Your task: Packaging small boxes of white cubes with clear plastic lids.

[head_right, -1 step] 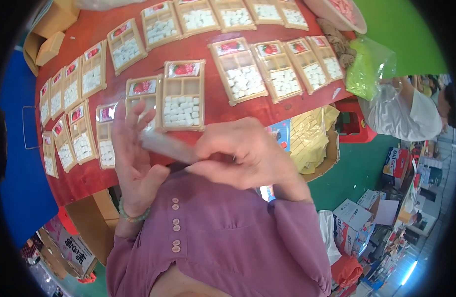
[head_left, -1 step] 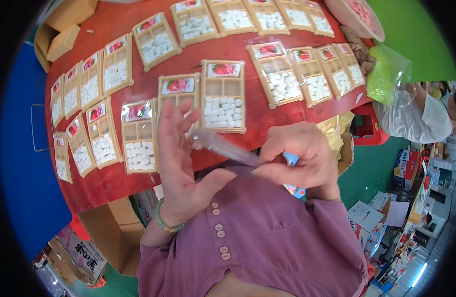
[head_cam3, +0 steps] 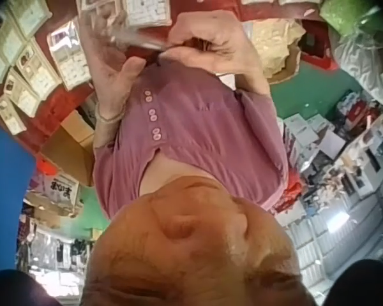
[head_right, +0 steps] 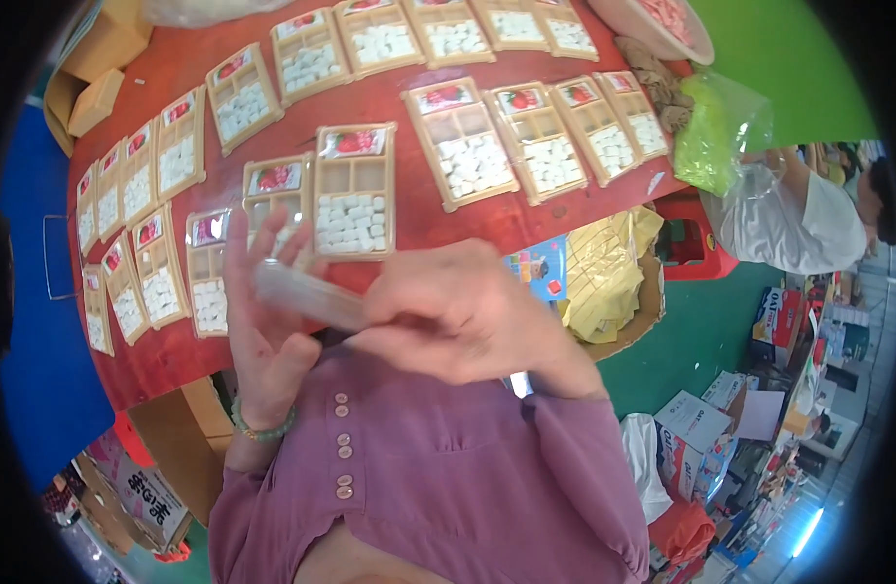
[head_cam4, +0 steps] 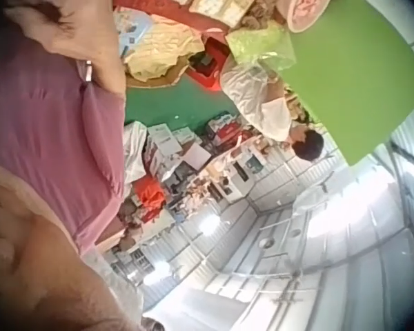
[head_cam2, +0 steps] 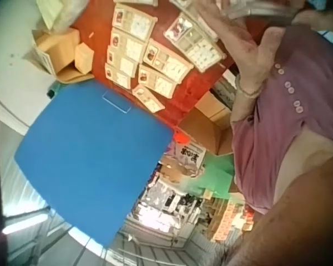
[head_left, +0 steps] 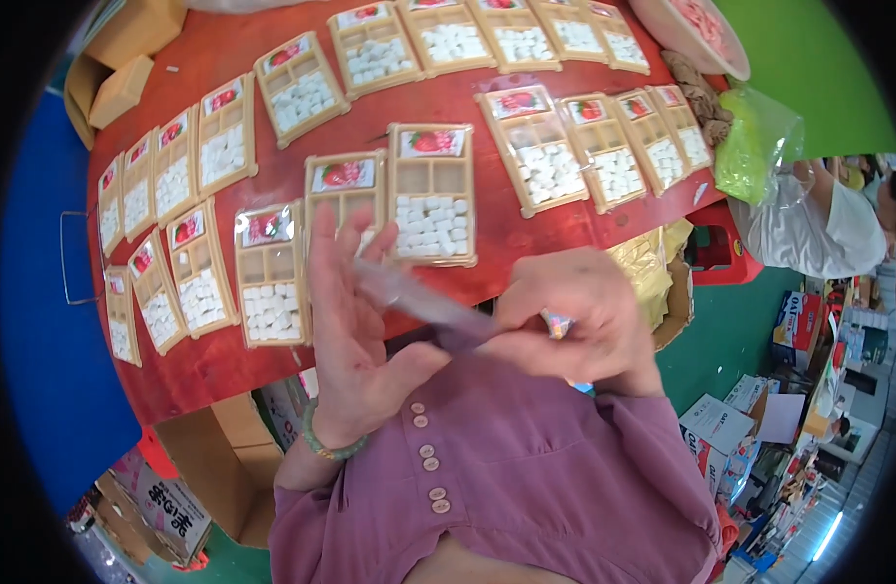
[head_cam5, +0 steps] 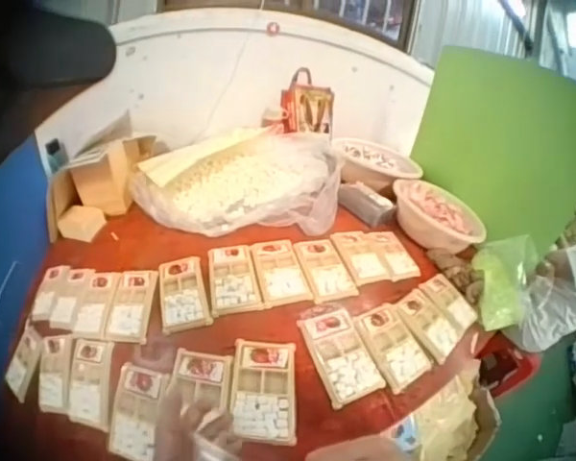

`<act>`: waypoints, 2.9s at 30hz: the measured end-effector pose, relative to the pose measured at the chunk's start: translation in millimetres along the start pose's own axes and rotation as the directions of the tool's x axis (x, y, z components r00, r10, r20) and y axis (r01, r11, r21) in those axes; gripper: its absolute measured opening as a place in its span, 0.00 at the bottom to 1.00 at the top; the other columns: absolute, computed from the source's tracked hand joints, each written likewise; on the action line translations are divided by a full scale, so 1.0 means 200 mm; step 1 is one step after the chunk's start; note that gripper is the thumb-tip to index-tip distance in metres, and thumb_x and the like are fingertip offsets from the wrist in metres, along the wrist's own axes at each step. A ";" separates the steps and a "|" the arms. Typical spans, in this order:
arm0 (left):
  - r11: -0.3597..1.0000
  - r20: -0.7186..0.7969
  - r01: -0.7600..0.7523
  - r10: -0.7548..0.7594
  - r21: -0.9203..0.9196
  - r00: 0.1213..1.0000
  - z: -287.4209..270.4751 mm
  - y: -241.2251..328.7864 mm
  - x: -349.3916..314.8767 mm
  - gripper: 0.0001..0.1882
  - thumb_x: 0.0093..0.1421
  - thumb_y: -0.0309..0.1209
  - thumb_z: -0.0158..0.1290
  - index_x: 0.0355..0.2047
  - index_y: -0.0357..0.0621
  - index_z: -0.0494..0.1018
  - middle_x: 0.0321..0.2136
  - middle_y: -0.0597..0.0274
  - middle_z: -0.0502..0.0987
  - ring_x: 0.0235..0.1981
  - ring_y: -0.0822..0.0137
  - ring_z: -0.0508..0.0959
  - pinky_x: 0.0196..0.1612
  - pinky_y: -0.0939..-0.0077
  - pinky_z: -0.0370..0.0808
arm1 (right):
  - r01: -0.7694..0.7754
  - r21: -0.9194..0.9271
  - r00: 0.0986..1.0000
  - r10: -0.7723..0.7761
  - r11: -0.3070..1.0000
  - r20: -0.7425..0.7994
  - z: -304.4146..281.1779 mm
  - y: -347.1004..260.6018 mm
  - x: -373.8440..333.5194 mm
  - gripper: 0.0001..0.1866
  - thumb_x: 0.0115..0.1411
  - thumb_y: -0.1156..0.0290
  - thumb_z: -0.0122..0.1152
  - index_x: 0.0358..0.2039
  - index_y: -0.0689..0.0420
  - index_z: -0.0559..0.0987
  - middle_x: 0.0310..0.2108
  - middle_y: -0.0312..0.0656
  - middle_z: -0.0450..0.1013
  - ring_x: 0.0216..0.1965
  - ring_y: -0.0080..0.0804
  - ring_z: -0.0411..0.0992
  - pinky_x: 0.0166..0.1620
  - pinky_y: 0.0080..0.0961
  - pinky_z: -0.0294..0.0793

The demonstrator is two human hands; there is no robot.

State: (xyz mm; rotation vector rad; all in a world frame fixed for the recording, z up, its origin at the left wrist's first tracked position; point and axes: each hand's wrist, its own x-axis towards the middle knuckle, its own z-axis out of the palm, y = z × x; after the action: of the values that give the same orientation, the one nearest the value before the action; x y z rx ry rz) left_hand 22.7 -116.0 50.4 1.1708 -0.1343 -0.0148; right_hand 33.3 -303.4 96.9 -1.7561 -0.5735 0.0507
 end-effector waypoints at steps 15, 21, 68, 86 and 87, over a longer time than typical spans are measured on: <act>0.906 0.140 0.289 -0.257 -0.308 0.956 -0.11 0.08 0.03 0.57 0.40 0.42 0.67 0.63 0.39 0.42 0.53 0.46 0.62 0.51 0.55 0.71 0.50 0.63 0.74 | -0.459 -0.856 0.858 -0.132 0.237 -0.496 -1.35 0.57 -0.09 0.18 0.59 0.68 0.50 0.48 0.61 0.74 0.41 0.52 0.74 0.45 0.43 0.73 0.46 0.33 0.71; 0.963 -0.250 -0.120 0.058 -0.240 0.966 -0.29 0.22 -0.02 0.56 0.47 0.63 0.53 0.63 0.39 0.43 0.60 0.36 0.51 0.57 0.44 0.62 0.57 0.51 0.66 | -0.531 -0.765 0.709 0.305 -0.364 -0.636 -2.16 1.12 -0.26 0.20 0.56 0.63 0.43 0.47 0.54 0.74 0.39 0.57 0.73 0.42 0.58 0.71 0.47 0.47 0.69; 0.893 0.013 0.134 -0.142 -0.429 0.990 -0.60 0.21 -0.42 0.53 0.42 0.22 0.64 0.63 0.40 0.43 0.55 0.54 0.59 0.59 0.61 0.60 0.60 0.64 0.57 | -0.412 0.335 0.735 0.092 0.847 0.672 0.75 0.01 0.21 0.05 0.56 0.78 0.58 0.33 0.64 0.79 0.25 0.39 0.74 0.27 0.24 0.73 0.30 0.19 0.71; 0.936 -0.109 0.167 -0.210 -0.310 0.972 -0.60 0.25 -0.49 0.48 0.43 0.17 0.62 0.61 0.42 0.48 0.51 0.60 0.63 0.53 0.67 0.66 0.57 0.72 0.63 | -0.245 0.230 0.809 0.068 0.942 0.584 0.76 -0.01 0.21 0.05 0.48 0.84 0.57 0.26 0.61 0.77 0.19 0.32 0.71 0.21 0.14 0.68 0.23 0.13 0.66; 0.943 -0.129 0.159 -0.204 -0.291 0.970 -0.60 0.25 -0.49 0.47 0.43 0.16 0.61 0.61 0.42 0.48 0.50 0.60 0.63 0.51 0.67 0.68 0.56 0.71 0.64 | -0.299 0.235 0.801 0.109 0.925 0.589 0.77 -0.02 0.21 0.05 0.48 0.84 0.57 0.27 0.61 0.77 0.20 0.33 0.71 0.22 0.14 0.68 0.24 0.14 0.66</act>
State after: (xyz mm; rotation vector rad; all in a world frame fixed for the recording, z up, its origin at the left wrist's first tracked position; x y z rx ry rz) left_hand -63.1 20.9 41.6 0.8942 0.1148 -0.1014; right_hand 18.4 -147.7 69.3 -1.4623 -0.7477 0.8099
